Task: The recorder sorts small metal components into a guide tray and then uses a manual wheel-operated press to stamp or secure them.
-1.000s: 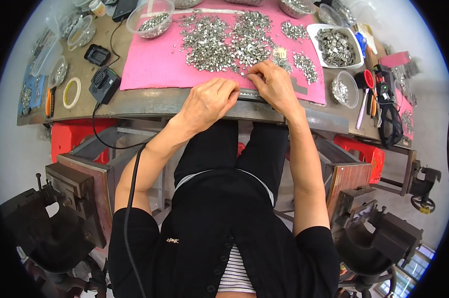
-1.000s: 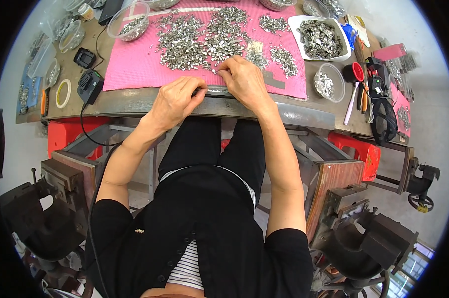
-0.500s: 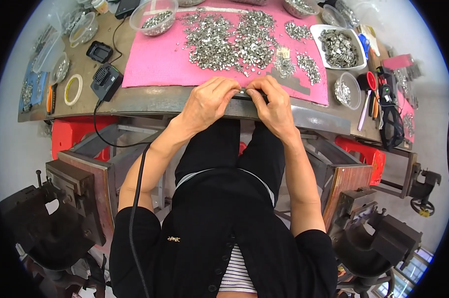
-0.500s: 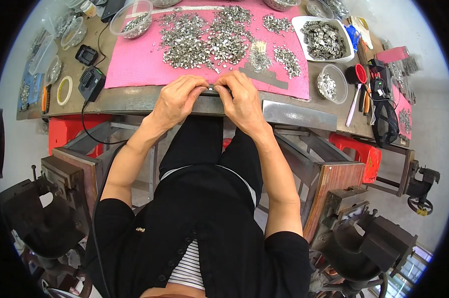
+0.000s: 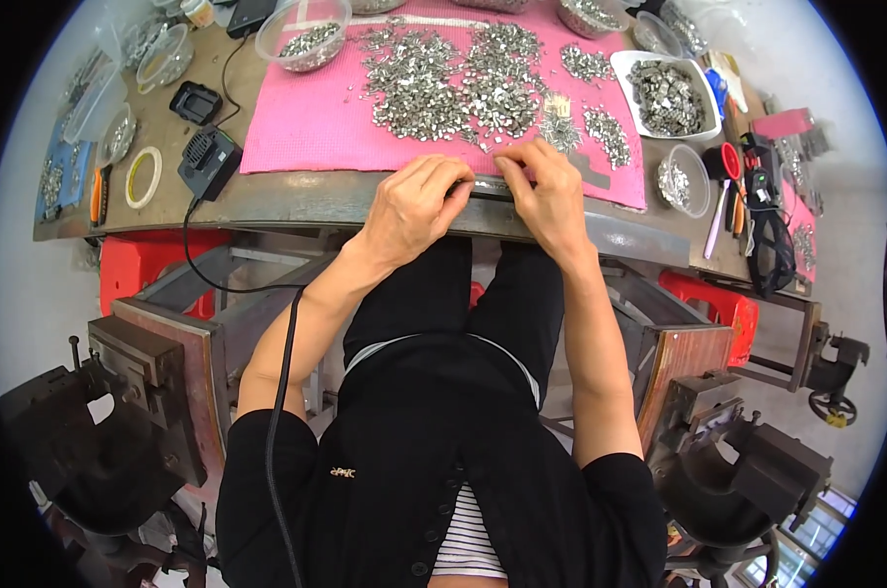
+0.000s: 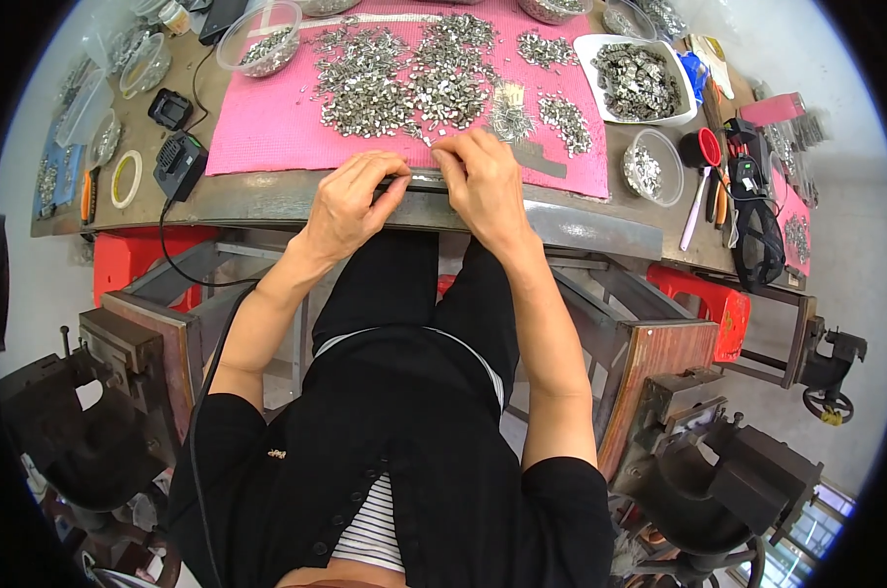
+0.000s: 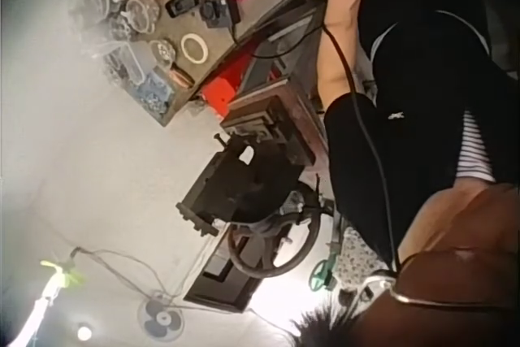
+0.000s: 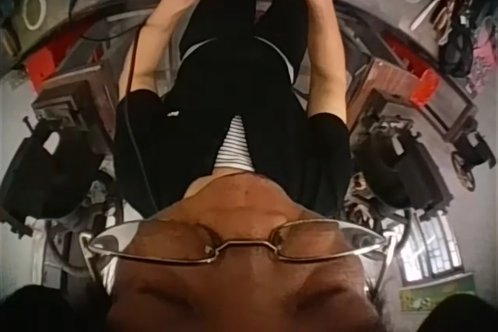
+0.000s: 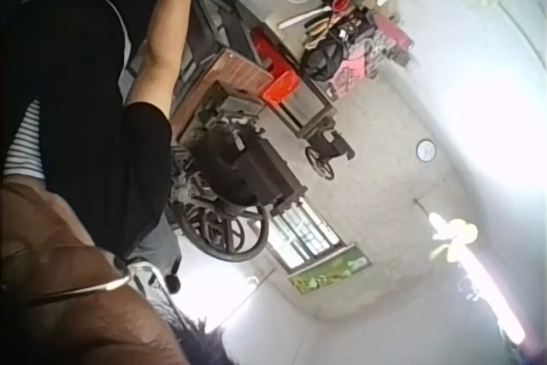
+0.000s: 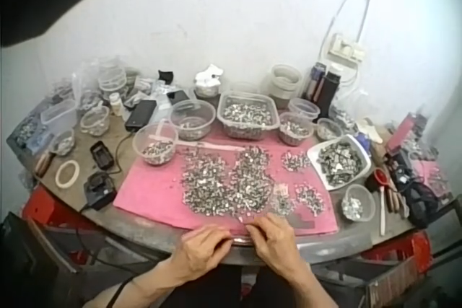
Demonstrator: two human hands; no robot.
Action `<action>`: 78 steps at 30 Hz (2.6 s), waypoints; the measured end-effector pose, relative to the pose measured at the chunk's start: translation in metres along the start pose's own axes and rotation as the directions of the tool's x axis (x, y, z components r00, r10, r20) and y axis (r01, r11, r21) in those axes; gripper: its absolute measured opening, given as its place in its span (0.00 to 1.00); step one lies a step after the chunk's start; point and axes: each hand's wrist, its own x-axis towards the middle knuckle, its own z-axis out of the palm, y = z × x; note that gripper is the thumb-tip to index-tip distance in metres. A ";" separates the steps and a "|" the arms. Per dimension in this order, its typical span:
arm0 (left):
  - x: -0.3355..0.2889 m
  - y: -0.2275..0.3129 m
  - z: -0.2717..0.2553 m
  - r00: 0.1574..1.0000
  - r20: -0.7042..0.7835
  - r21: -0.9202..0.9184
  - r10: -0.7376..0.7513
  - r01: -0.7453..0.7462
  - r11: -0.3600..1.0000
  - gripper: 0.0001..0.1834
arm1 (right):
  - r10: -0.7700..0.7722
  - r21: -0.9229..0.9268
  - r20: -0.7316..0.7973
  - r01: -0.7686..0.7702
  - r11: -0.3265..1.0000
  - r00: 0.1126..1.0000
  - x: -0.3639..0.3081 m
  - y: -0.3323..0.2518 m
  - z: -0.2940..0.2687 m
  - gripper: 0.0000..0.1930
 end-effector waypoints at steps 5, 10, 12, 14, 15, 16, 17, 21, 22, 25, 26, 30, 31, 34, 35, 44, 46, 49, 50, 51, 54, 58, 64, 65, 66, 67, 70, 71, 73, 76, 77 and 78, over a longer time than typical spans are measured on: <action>0.001 -0.004 -0.004 0.997 0.052 -0.071 -0.054 0.057 0.996 0.08 | -0.028 -0.200 0.081 0.044 0.979 0.996 0.023 0.010 0.006 0.06; 0.000 -0.002 -0.003 0.998 0.056 0.004 -0.023 0.022 1.000 0.08 | -0.031 -0.232 0.089 0.051 0.971 0.996 0.027 0.011 0.008 0.07; 0.001 -0.003 -0.005 0.998 0.066 0.016 0.001 -0.002 1.000 0.08 | -0.027 -0.228 0.082 0.045 0.973 0.996 0.025 0.009 0.004 0.07; 0.004 -0.004 -0.006 0.998 0.054 0.005 -0.008 0.007 1.000 0.07 | -0.057 -0.205 0.106 0.078 0.976 0.993 0.022 0.011 -0.001 0.07; 0.004 -0.005 -0.007 0.999 0.041 -0.011 -0.021 0.021 1.000 0.07 | -0.055 -0.201 0.124 0.079 0.976 0.991 0.022 0.010 -0.002 0.06; 0.008 -0.008 -0.007 0.999 0.020 0.012 -0.049 0.049 0.999 0.07 | -0.059 -0.205 0.123 0.083 0.975 0.991 0.023 0.012 -0.001 0.06; 0.014 -0.013 -0.005 0.997 -0.002 0.034 -0.077 0.077 0.996 0.07 | -0.073 -0.191 0.118 0.095 0.977 0.990 0.024 0.014 0.001 0.06; 0.036 -0.027 0.008 0.993 0.038 0.209 -0.108 0.098 0.973 0.10 | -0.065 -0.126 0.152 0.084 0.988 0.986 0.025 0.012 -0.002 0.05; 0.038 -0.032 0.011 0.992 0.069 0.233 -0.110 0.091 0.968 0.11 | -0.066 -0.127 0.152 0.086 0.988 0.986 0.026 0.013 -0.003 0.05; 0.042 -0.037 0.013 0.988 0.131 0.263 -0.086 0.049 0.964 0.10 | -0.108 -0.153 0.163 0.133 0.979 0.981 0.025 0.017 -0.005 0.05; 0.044 -0.037 0.013 0.987 0.133 0.261 -0.085 0.048 0.964 0.10 | -0.085 -0.128 0.173 0.108 0.986 0.981 0.026 0.018 -0.004 0.05; 0.046 -0.036 0.012 0.984 0.153 0.215 -0.094 0.060 0.975 0.06 | -0.072 -0.088 0.221 0.093 0.992 0.973 0.029 0.020 -0.005 0.05; 0.046 -0.036 0.012 0.987 0.135 0.190 -0.085 0.058 0.980 0.05 | -0.070 -0.090 0.220 0.091 0.992 0.973 0.029 0.021 -0.005 0.05; 0.049 -0.035 0.010 0.988 0.097 0.104 -0.117 0.107 0.989 0.05 | -0.053 -0.093 0.226 0.076 0.993 0.973 0.028 0.020 -0.005 0.06; 0.049 -0.035 0.008 0.988 0.098 0.103 -0.117 0.107 0.989 0.05 | 0.050 0.005 0.218 -0.052 0.999 0.975 0.026 0.018 -0.007 0.05; 0.030 -0.032 -0.014 0.953 0.187 -0.042 -0.239 0.251 0.967 0.06 | 0.032 0.198 0.088 -0.049 0.979 0.996 -0.010 -0.005 -0.009 0.05; 0.028 -0.033 -0.014 0.955 0.188 0.068 -0.228 0.219 0.973 0.07 | -0.045 0.126 0.019 0.042 0.991 0.999 -0.015 -0.005 -0.006 0.06; 0.030 -0.035 -0.015 0.950 0.195 0.124 -0.242 0.221 0.967 0.06 | -0.091 0.055 0.015 0.090 0.994 0.996 -0.016 -0.003 -0.001 0.08; 0.031 -0.034 -0.015 0.951 0.194 0.124 -0.241 0.220 0.967 0.06 | -0.092 0.055 0.015 0.091 0.994 0.996 -0.017 -0.003 -0.001 0.08; 0.031 -0.035 -0.016 0.945 0.210 0.135 -0.252 0.227 0.964 0.05 | -0.116 0.017 0.011 0.116 0.993 0.993 -0.018 -0.003 0.000 0.08; 0.031 -0.036 -0.016 0.949 0.217 0.149 -0.228 0.199 0.969 0.04 | -0.190 -0.073 -0.017 0.189 0.979 0.982 -0.020 -0.001 0.002 0.08; 0.032 -0.036 -0.018 0.956 0.240 0.166 -0.167 0.129 0.978 0.03 | -0.280 -0.199 -0.001 0.274 0.941 0.960 -0.019 -0.004 -0.002 0.08; 0.033 -0.037 -0.017 0.950 0.248 0.227 -0.192 0.136 0.964 0.05 | -0.324 -0.141 0.098 0.335 0.931 0.941 -0.007 -0.004 -0.014 0.05; 0.033 -0.038 -0.017 0.950 0.245 0.229 -0.195 0.139 0.963 0.05 | -0.278 -0.108 0.109 0.289 0.951 0.955 -0.003 -0.003 -0.017 0.05; 0.033 -0.038 -0.016 0.949 0.250 0.218 -0.190 0.136 0.966 0.06 | -0.227 -0.079 0.119 0.237 0.968 0.966 0.001 -0.002 -0.020 0.04; 0.033 -0.038 -0.016 0.949 0.256 0.207 -0.186 0.134 0.969 0.06 | -0.189 -0.086 0.062 0.194 0.977 0.980 0.007 -0.001 -0.018 0.03; 0.038 -0.034 -0.017 0.931 0.286 0.256 -0.228 0.155 0.954 0.05 | -0.107 -0.100 0.033 0.110 0.989 0.994 0.030 0.014 -0.003 0.04; 0.038 -0.035 -0.015 0.931 0.289 0.253 -0.223 0.150 0.956 0.05 | -0.104 -0.103 0.028 0.107 0.989 0.994 0.034 0.019 0.001 0.04; 0.035 -0.036 -0.015 0.947 0.267 0.243 -0.176 0.111 0.964 0.05 | -0.104 -0.158 0.101 0.119 0.980 0.989 0.042 0.022 0.008 0.05; 0.036 -0.035 -0.017 0.935 0.285 0.230 -0.212 0.148 0.962 0.05 | -0.045 -0.170 0.112 0.064 0.983 0.993 0.043 0.024 0.013 0.05; 0.037 -0.035 -0.017 0.934 0.286 0.229 -0.212 0.149 0.962 0.05 | -0.042 -0.184 0.104 0.061 0.981 0.994 0.043 0.026 0.014 0.05; 0.037 -0.036 -0.017 0.936 0.286 0.243 -0.208 0.139 0.960 0.05 | -0.041 -0.185 0.104 0.060 0.981 0.994 0.043 0.027 0.014 0.05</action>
